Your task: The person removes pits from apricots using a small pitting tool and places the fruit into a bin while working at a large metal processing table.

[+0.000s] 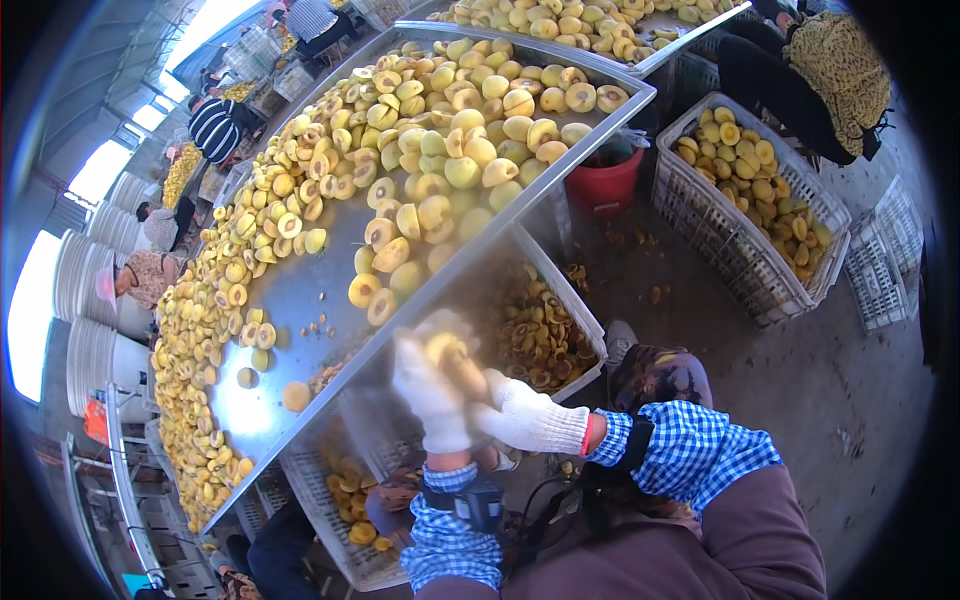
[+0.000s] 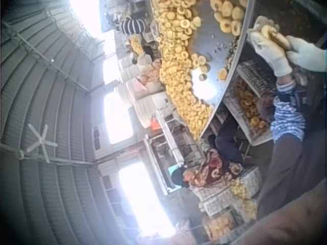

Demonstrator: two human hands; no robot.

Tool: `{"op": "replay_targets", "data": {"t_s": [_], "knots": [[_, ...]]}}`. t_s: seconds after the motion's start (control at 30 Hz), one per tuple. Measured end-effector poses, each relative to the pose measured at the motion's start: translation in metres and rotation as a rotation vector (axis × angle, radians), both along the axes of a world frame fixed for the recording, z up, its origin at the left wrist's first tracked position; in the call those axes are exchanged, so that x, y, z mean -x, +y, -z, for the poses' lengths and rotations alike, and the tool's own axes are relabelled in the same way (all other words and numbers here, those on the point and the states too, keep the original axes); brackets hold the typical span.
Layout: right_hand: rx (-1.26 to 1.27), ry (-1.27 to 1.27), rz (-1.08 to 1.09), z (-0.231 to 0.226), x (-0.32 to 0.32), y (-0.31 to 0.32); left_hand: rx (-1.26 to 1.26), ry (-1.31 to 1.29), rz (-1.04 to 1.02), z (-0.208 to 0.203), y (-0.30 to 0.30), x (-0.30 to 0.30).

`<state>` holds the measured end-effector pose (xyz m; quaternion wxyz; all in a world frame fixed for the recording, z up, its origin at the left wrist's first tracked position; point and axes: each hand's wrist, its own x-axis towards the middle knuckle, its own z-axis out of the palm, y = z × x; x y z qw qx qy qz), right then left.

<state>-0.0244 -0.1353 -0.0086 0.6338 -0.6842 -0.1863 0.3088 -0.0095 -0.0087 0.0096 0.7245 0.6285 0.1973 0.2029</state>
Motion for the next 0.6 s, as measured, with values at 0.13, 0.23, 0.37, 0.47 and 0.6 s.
{"op": "replay_targets", "data": {"t_s": [0.13, 0.23, 0.37, 0.47, 0.6], "knots": [[-0.162, 0.222, -0.128, -0.017, -0.003, -0.012, 0.008, 0.069, 0.061, -0.015, -0.001, 0.003], [-0.378, 0.434, -0.251, -0.017, -0.004, -0.016, 0.258, 0.213, 0.28, -0.022, 0.005, 0.0], [-0.409, 0.533, -0.339, -0.021, -0.008, -0.018, 0.309, 0.276, 0.306, -0.025, 0.007, -0.001], [-0.418, 0.485, -0.29, -0.02, -0.003, -0.011, 0.266, 0.32, 0.313, -0.021, 0.012, 0.0], [-0.501, 0.936, -0.451, -0.006, -0.015, -0.02, 0.204, 0.278, 0.29, -0.028, 0.008, 0.005]]}}
